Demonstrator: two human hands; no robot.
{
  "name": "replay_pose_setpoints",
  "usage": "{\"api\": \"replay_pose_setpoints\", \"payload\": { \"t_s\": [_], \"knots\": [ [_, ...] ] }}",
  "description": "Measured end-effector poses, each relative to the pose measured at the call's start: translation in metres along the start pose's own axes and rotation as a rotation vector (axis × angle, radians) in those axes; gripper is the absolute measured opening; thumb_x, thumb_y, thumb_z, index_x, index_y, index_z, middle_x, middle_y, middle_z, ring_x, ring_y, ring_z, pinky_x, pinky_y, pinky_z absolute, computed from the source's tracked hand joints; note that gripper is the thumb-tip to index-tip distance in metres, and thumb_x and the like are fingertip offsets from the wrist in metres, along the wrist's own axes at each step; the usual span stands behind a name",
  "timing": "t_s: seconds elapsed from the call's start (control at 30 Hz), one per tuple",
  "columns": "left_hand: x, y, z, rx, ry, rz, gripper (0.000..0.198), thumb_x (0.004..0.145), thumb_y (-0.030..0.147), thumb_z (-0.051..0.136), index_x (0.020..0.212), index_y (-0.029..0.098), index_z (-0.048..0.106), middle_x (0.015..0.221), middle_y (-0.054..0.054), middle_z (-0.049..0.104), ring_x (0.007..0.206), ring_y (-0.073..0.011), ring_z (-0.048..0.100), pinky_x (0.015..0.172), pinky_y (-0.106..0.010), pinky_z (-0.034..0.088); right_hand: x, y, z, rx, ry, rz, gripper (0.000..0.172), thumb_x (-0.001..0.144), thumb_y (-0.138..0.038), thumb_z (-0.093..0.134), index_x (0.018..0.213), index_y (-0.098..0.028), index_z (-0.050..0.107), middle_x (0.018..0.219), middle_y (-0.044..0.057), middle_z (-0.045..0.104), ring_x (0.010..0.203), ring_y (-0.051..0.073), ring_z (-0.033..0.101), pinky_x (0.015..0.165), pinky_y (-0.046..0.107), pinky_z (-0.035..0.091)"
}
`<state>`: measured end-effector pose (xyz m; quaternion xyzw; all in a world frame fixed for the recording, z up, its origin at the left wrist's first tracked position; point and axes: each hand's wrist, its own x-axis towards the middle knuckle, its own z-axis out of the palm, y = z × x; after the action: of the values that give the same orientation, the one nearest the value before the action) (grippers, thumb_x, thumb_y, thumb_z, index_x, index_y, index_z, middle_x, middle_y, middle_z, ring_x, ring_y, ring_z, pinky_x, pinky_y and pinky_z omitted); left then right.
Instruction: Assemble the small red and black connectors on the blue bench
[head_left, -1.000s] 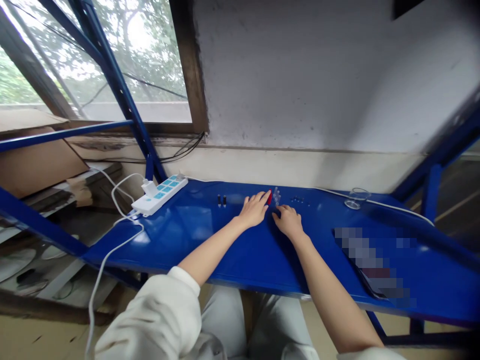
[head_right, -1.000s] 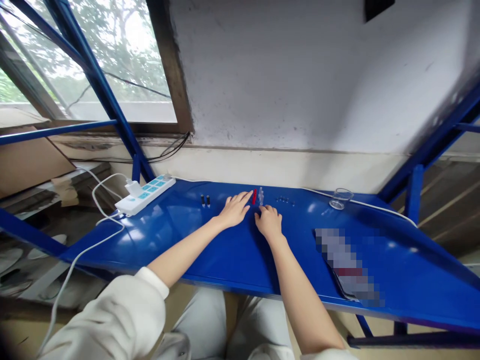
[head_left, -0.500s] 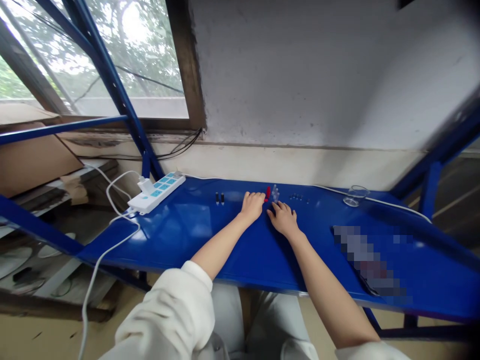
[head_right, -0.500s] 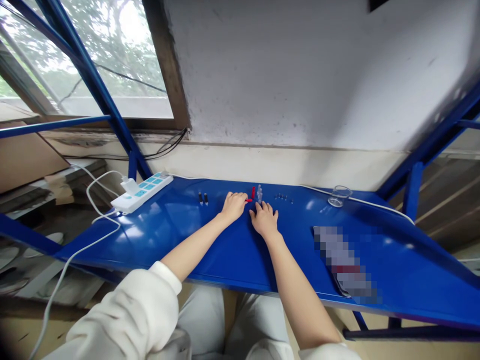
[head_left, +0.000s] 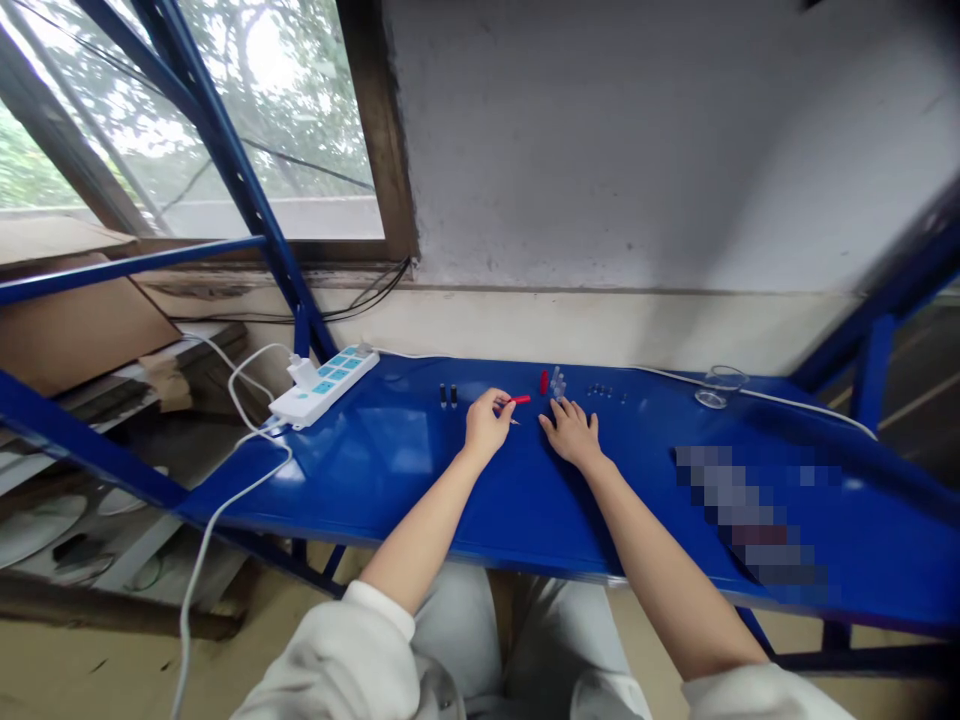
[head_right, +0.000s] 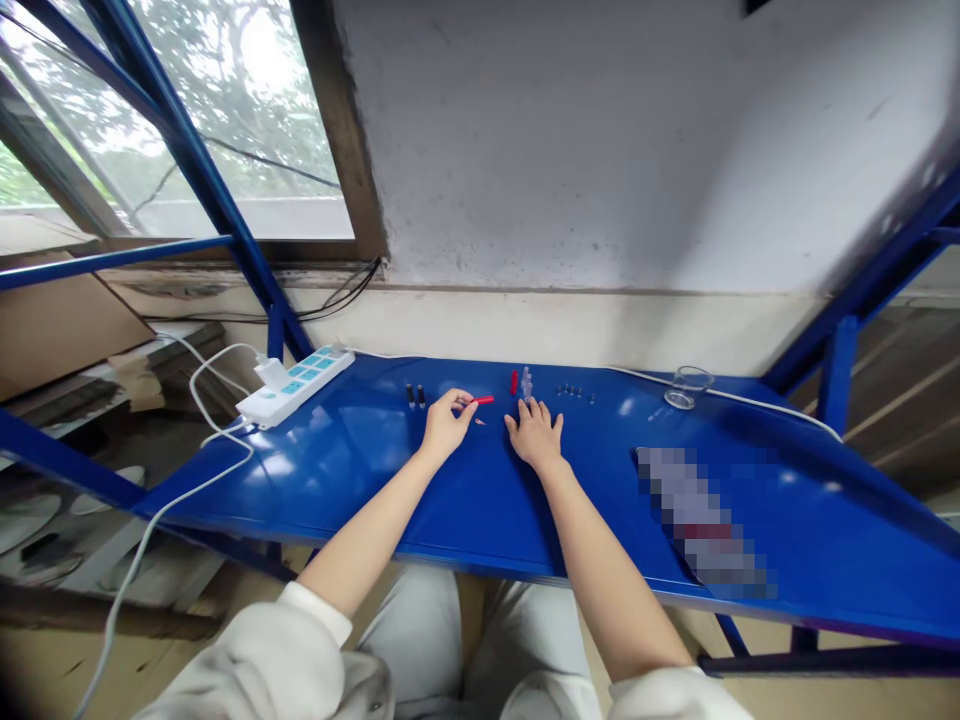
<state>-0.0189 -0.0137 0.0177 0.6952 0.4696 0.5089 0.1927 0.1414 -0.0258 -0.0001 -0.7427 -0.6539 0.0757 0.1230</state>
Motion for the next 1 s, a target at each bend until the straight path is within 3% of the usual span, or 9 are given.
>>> {"api": "replay_pose_setpoints", "payload": {
  "t_s": [0.13,0.23,0.37,0.43,0.57,1.0],
  "knots": [
    [-0.003,0.004,0.001,-0.059,-0.013,-0.025,0.005,0.075,0.021,0.054,0.077,0.016,0.056,0.073,-0.002,0.061,0.061,-0.0094,0.056,0.059,-0.021,0.046,-0.002,0.002,0.001,0.01,-0.007,-0.028,0.055,0.088,-0.044,0.02,0.135,-0.016,0.03,0.141,0.01,0.026,0.13,0.026,0.017,0.101,0.056,0.011],
    [-0.003,0.003,0.001,-0.061,0.004,-0.027,0.006,0.075,0.022,0.053,0.077,0.016,0.056,0.074,-0.002,0.062,0.061,-0.0094,0.055,0.06,-0.022,0.045,-0.005,0.003,0.001,0.074,0.018,-0.119,0.047,0.088,-0.039,0.024,0.128,-0.019,0.039,0.136,0.011,0.036,0.126,0.027,0.026,0.098,0.057,0.017],
    [-0.002,-0.001,0.001,-0.063,0.042,-0.06,0.006,0.074,0.02,0.054,0.077,0.016,0.056,0.074,-0.002,0.062,0.061,-0.0095,0.054,0.062,-0.023,0.045,-0.006,-0.002,-0.004,0.286,0.224,-0.279,0.03,0.084,-0.034,0.034,0.1,-0.018,0.055,0.105,0.013,0.056,0.099,0.025,0.05,0.083,0.045,0.038],
    [-0.001,-0.004,0.002,-0.076,0.05,-0.08,0.006,0.073,0.02,0.055,0.077,0.016,0.056,0.074,-0.002,0.061,0.06,-0.0095,0.054,0.061,-0.023,0.044,-0.006,-0.004,-0.01,0.425,0.358,-0.333,0.023,0.083,-0.032,0.036,0.086,-0.017,0.054,0.087,0.011,0.058,0.083,0.022,0.054,0.074,0.037,0.042],
    [0.001,-0.009,0.005,-0.116,0.054,-0.107,0.007,0.073,0.021,0.055,0.076,0.015,0.057,0.072,-0.002,0.06,0.059,-0.0092,0.052,0.061,-0.023,0.044,-0.009,-0.008,-0.02,0.654,0.467,-0.295,0.019,0.083,-0.033,0.037,0.084,-0.018,0.048,0.075,0.007,0.057,0.068,0.017,0.054,0.064,0.029,0.041],
    [0.003,-0.011,0.007,-0.29,0.069,-0.201,0.008,0.07,0.019,0.059,0.075,0.014,0.057,0.069,-0.002,0.059,0.06,-0.0088,0.053,0.061,-0.022,0.044,-0.005,-0.005,-0.017,0.973,0.436,-0.2,0.02,0.079,-0.039,0.044,0.08,-0.019,0.046,0.062,-0.001,0.052,0.053,0.011,0.048,0.055,0.025,0.038]
  ]
}}
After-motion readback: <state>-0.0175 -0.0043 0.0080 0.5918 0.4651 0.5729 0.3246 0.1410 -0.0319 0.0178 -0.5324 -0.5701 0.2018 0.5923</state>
